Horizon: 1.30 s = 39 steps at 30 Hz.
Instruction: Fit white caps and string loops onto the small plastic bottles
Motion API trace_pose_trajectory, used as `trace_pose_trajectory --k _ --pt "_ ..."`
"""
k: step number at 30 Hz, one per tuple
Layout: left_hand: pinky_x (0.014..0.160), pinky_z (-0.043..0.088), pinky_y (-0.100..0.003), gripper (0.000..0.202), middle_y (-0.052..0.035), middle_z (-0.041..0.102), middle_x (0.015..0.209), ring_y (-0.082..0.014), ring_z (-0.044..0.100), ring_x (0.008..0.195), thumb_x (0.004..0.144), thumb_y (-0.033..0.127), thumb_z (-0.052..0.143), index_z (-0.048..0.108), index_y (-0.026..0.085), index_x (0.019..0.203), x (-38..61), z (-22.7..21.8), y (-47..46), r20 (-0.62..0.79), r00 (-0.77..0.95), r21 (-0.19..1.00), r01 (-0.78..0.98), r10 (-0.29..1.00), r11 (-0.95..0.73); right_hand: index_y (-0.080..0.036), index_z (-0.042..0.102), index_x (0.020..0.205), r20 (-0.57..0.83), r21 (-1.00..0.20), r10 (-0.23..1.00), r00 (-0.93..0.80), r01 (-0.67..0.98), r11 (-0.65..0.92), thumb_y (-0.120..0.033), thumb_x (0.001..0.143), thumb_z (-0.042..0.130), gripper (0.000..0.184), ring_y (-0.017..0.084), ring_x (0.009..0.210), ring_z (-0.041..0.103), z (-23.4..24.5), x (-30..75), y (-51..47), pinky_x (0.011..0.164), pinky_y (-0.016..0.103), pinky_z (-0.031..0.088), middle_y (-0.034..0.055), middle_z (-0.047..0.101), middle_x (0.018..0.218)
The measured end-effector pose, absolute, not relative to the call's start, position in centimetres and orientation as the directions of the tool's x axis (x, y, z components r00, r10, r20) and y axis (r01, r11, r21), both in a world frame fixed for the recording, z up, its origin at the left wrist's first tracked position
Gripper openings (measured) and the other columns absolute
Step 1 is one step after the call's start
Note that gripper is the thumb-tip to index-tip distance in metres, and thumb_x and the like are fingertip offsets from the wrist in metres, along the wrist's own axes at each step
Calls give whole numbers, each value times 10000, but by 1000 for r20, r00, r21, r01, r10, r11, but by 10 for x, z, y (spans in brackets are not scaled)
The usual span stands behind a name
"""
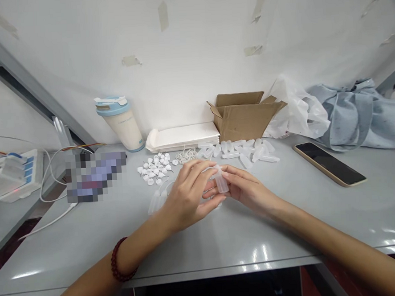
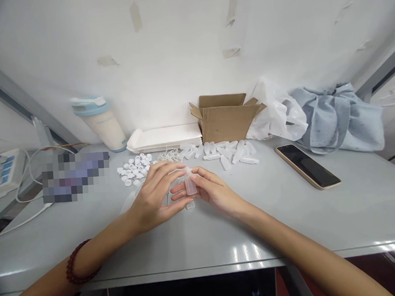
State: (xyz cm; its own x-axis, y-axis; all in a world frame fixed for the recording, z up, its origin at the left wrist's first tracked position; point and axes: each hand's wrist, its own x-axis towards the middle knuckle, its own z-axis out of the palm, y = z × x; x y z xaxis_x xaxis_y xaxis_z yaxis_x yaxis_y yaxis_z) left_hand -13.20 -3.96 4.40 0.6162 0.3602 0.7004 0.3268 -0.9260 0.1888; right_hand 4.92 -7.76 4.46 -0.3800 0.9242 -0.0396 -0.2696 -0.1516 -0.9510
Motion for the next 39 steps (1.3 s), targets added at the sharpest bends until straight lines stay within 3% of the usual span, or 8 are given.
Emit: trace_pose_trajectory --k 11,17,22,26,32,35,39 --pt "978 439 -474 458 -145 613 1146 -271 508 1121 785 212 673 493 128 1197 -131 41 -41 729 577 196 340 368 -920 -207 535 1173 30 -983 923 -383 -177 -41 -360 939 476 286 188 902 669 46 51 -79 881 402 494 75 694 988" --pt "923 471 -457 387 -118 635 1102 -267 523 1084 774 160 661 541 168 1142 -130 42 -40 753 566 176 319 337 -931 -198 562 1141 58 -997 931 -359 -62 39 -366 932 476 281 180 850 663 49 51 -80 799 370 522 69 689 983" --pt "917 470 -454 375 -128 639 1096 -280 510 1087 774 191 686 553 140 1121 -131 42 -39 737 587 150 343 336 -927 -191 538 1150 145 -971 977 -156 165 171 -337 890 541 298 171 812 651 44 50 -82 717 309 515 49 699 899" --pt "904 469 -465 378 -129 634 1111 -289 496 1085 792 234 685 554 128 1130 -131 40 -40 695 630 129 366 347 -922 -167 621 1036 203 -898 974 -100 377 225 -317 870 560 232 165 768 642 44 50 -81 660 277 491 49 704 863" --pt "880 470 -446 365 -117 623 1086 -285 475 1065 771 267 711 575 117 1075 -121 35 -45 549 684 238 423 480 -874 -151 650 852 57 -776 983 -172 612 152 -290 873 512 196 122 573 563 50 55 -79 546 240 399 10 652 663" --pt "853 474 -430 357 -97 623 1053 -277 479 1028 751 282 729 581 129 1037 -115 31 -49 430 713 309 460 554 -832 -157 609 722 -18 -692 978 -206 708 137 -275 857 494 213 119 555 528 49 58 -78 525 238 357 7 624 622" --pt "861 456 -441 350 -86 612 1062 -278 469 1029 771 298 704 565 134 1047 -112 28 -53 315 747 313 500 585 -807 -168 544 641 -72 -643 968 -241 753 140 -231 838 463 222 119 550 500 46 59 -76 516 240 331 3 597 599"
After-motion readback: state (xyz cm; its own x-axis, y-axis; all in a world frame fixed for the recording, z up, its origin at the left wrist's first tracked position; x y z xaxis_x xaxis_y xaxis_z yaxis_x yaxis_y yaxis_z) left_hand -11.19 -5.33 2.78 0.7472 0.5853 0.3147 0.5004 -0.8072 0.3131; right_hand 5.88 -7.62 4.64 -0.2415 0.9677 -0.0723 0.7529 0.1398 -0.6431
